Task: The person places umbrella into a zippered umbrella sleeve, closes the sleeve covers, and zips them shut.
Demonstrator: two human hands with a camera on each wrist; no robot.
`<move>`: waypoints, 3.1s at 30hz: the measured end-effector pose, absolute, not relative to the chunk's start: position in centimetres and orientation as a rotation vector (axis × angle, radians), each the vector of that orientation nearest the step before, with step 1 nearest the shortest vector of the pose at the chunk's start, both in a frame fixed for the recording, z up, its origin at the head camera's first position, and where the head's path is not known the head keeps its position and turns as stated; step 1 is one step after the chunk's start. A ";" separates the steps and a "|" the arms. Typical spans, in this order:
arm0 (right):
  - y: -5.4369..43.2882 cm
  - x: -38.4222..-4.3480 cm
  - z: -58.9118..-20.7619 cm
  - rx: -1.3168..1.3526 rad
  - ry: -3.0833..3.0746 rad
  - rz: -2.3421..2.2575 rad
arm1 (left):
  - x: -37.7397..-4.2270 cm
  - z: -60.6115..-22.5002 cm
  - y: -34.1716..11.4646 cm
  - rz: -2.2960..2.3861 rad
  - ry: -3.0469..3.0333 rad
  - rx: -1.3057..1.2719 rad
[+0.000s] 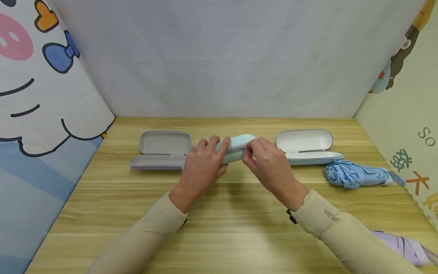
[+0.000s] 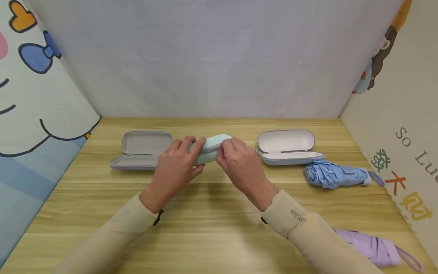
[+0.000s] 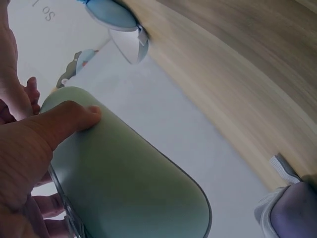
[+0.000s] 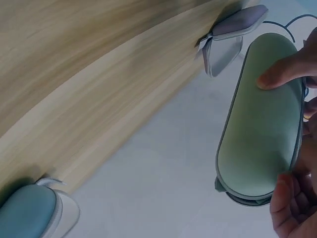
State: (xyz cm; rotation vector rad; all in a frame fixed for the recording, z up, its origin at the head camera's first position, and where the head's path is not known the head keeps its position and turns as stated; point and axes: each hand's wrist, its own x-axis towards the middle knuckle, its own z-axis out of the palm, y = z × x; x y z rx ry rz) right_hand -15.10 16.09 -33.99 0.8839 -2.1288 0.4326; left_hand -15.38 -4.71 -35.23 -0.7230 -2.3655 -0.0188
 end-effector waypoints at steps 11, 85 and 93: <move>15.8 -14.5 -32.2 0.810 -2.194 0.737 | -15.8 -34.7 -4.5 0.039 -2.273 -0.732; 19.0 -14.2 -33.2 1.112 -2.415 0.833 | -15.2 -32.8 -6.2 -1.273 -2.142 -1.328; 18.6 -12.8 -31.9 0.918 -2.303 1.109 | -15.2 -33.6 -5.8 -1.215 -2.139 -1.218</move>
